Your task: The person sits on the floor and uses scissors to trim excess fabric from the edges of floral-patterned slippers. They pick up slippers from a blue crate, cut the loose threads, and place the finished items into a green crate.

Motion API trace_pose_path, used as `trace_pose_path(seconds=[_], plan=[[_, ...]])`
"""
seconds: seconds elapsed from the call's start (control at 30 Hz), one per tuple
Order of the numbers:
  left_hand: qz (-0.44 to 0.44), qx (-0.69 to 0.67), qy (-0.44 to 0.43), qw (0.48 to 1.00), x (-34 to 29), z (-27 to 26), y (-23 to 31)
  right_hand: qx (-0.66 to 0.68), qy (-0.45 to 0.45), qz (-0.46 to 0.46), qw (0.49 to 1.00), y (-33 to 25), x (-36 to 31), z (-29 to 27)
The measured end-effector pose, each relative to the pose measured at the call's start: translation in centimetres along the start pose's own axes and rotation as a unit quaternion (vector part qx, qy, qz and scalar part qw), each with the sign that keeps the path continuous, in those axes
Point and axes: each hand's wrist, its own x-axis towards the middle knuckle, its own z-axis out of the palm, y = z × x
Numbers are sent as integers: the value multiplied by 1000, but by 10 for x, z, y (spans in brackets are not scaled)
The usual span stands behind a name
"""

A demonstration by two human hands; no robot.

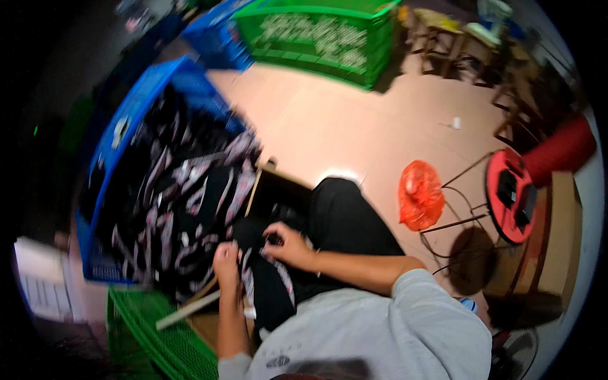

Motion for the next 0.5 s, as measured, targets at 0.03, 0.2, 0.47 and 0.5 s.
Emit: trace_pose_path(seconds=[0.03,0.2,0.47,0.5], plan=[[-15,0,9,1000,1,-3,0,51,-21,70,996,-3,-2,-2],[28,-3,99,995,3,-19,-3,95,-23,89,991,-5,-2,2],[25,-6,77,997,-6,-29,2,96,-49,127,986,-11,2,0],[23,-10,65,998,-7,-27,4,94,-50,134,985,-14,2,0]])
